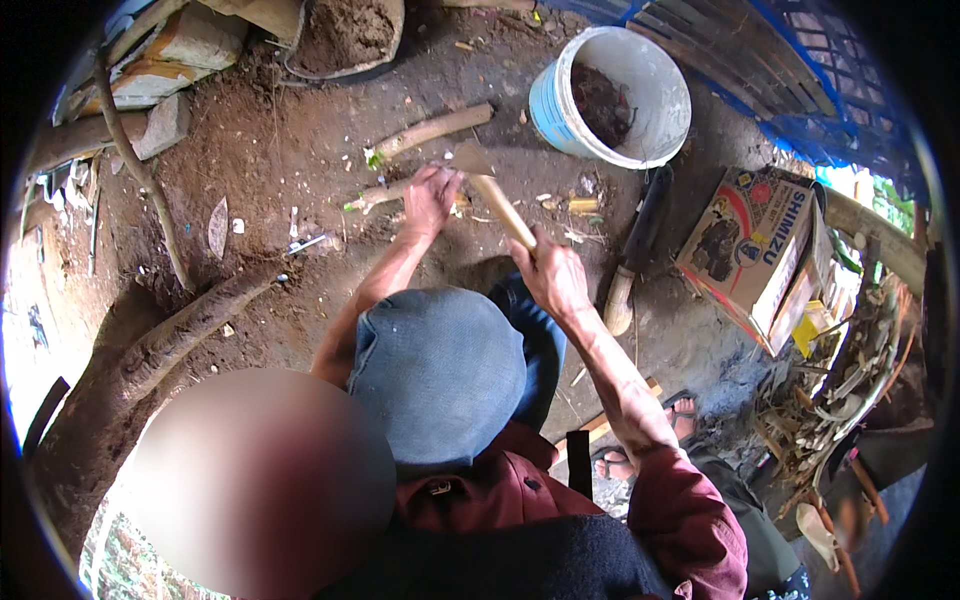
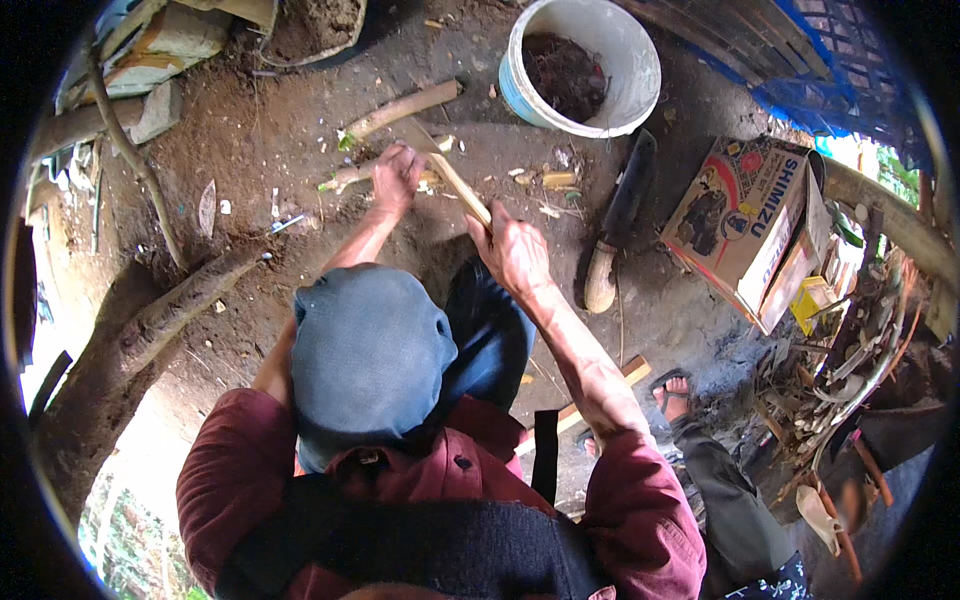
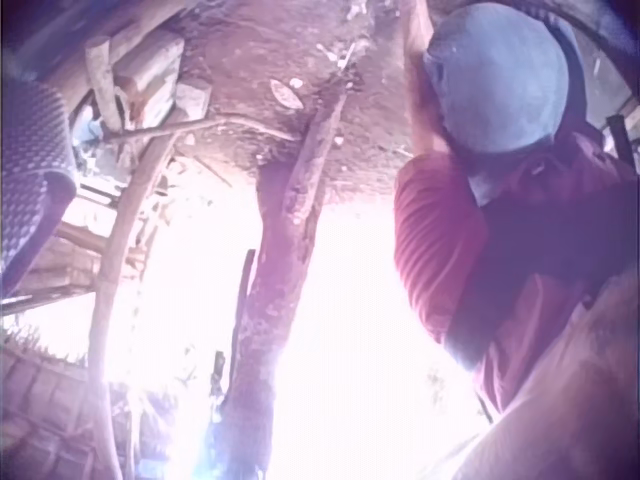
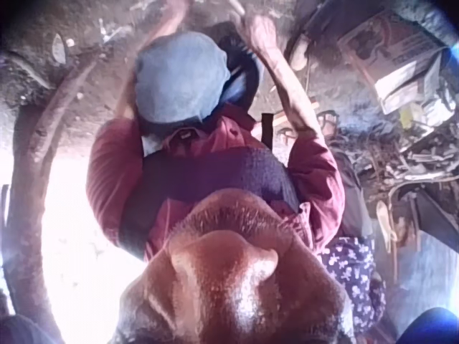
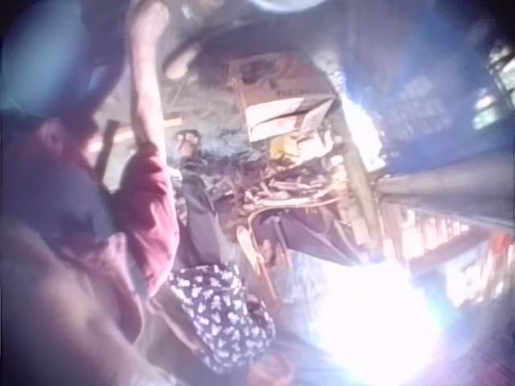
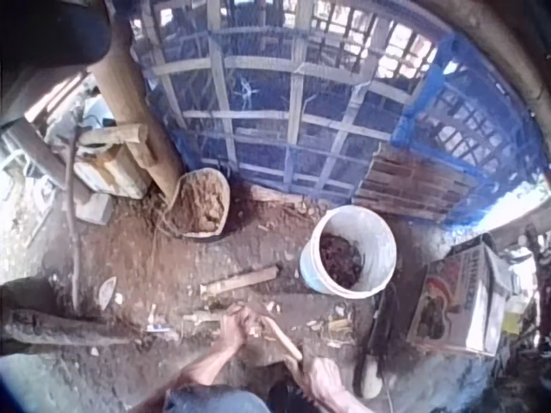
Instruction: The person sits on the ground and uses a hammer to drive nails into a wooden frame. They repeatedly pick up nails from a white bucket and hammer them into the wood structure.
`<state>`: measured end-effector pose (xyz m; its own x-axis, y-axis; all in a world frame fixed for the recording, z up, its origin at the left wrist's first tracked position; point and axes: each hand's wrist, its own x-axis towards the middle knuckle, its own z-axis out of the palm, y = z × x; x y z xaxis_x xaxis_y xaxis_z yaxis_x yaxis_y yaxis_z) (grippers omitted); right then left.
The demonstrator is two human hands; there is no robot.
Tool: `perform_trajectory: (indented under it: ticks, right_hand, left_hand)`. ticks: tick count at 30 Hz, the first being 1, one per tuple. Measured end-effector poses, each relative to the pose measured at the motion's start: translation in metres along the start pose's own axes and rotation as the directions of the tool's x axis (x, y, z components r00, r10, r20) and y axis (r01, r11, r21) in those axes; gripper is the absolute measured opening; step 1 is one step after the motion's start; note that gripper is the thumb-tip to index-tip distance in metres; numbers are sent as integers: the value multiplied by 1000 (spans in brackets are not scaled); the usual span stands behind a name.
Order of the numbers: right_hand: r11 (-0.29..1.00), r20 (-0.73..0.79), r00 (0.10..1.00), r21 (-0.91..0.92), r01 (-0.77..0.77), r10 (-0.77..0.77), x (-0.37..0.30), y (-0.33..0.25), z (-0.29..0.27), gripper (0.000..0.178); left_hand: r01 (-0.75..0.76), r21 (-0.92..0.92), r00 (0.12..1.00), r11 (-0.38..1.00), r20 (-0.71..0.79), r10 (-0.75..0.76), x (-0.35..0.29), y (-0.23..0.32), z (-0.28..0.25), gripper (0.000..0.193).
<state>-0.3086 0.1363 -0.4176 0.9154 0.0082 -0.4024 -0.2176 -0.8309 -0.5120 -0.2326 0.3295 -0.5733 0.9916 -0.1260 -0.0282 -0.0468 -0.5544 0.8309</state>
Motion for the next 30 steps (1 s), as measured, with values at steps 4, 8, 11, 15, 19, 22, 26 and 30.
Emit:
perform_trajectory:
  ticks: [4,8,11,15,19,22,26,30]
  right_hand:
    - [999,18,1000,48,-19,19,3,-13,-23,40]
    - [999,29,999,17,-47,46,-1,-7,-9,43]
    - [996,57,996,38,-75,73,16,-15,-22,43]
    - [992,-98,995,126,-11,23,-1,-6,-6,45]
    - [996,67,996,59,-67,63,14,-16,-16,43]
    - [950,-57,996,310,-41,62,-1,-35,-37,45]
    - [999,67,998,30,-16,14,16,-4,-2,41]
    - [946,-81,991,315,-75,106,2,-38,-30,40]
  left_hand:
    - [-222,119,954,968,-177,241,5,-1,3,11]
    - [-141,77,981,987,-125,150,2,3,4,10]
    - [4,89,991,996,-136,8,10,-1,7,9]
    - [-153,87,971,984,-174,166,4,1,8,11]
    - [-127,63,976,990,-171,136,7,-4,4,10]
    - [-191,21,963,981,-192,192,8,2,6,9]
    - [-191,232,973,954,-86,216,1,-20,5,11]
    - [-188,96,973,977,-119,199,9,3,0,10]
